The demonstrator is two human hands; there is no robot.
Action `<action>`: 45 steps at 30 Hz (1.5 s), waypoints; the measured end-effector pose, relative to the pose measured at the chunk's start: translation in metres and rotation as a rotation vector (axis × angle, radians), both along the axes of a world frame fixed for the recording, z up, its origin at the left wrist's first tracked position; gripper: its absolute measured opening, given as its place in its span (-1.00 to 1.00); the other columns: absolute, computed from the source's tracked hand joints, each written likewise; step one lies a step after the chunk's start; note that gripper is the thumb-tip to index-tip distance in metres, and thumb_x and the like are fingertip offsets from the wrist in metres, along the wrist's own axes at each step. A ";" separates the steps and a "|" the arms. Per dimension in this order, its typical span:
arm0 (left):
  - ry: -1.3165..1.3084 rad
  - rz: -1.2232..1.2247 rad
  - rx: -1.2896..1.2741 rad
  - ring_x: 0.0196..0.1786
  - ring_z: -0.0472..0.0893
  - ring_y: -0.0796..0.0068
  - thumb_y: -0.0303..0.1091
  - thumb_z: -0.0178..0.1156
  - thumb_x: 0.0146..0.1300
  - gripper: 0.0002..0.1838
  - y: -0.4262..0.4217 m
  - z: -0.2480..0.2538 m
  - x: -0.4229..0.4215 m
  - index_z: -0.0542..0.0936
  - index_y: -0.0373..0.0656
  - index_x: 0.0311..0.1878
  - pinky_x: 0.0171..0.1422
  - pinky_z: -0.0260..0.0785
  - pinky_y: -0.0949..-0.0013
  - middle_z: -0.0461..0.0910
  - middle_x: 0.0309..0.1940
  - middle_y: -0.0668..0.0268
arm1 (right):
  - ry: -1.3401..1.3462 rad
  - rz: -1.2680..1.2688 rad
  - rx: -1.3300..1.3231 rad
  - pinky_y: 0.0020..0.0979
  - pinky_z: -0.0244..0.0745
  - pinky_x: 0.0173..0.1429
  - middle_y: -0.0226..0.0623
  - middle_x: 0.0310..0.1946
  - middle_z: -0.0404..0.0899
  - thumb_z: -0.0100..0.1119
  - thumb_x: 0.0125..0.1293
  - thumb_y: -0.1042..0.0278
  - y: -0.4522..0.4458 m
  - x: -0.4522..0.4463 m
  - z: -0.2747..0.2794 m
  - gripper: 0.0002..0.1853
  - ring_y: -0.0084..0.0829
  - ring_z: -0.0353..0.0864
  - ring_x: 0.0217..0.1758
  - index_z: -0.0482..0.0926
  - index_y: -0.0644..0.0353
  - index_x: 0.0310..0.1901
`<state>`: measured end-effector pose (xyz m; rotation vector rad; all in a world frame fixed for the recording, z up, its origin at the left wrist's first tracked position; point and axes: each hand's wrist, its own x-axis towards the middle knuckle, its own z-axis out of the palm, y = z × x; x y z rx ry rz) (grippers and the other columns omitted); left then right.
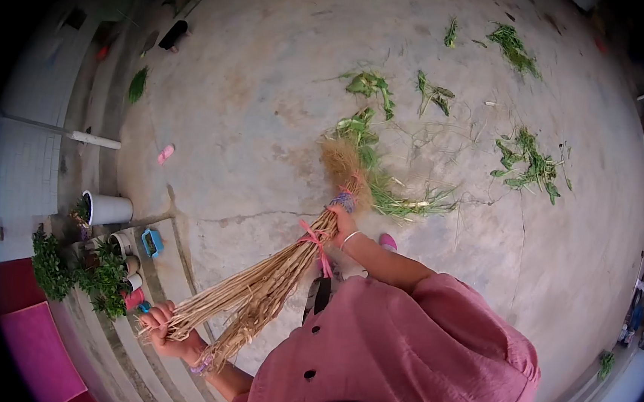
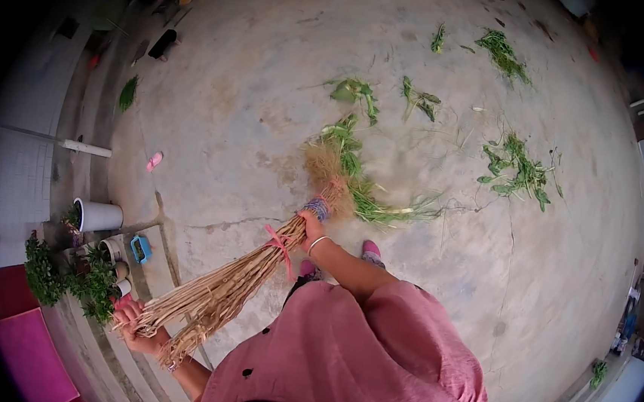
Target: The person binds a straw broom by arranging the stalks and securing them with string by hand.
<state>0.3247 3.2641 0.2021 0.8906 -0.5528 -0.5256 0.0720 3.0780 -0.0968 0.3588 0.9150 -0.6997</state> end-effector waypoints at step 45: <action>0.028 -0.040 -0.122 -0.51 0.15 0.51 -0.52 0.02 -0.27 -0.77 -0.088 0.010 -0.216 0.18 -0.05 -0.57 -0.27 0.05 0.40 0.12 -0.67 0.42 | 0.059 -0.240 -0.180 -0.09 0.45 -0.07 -0.22 -0.37 0.49 0.11 0.05 0.29 -0.111 -0.218 0.035 -0.79 -0.21 0.50 -0.26 0.41 0.19 -0.32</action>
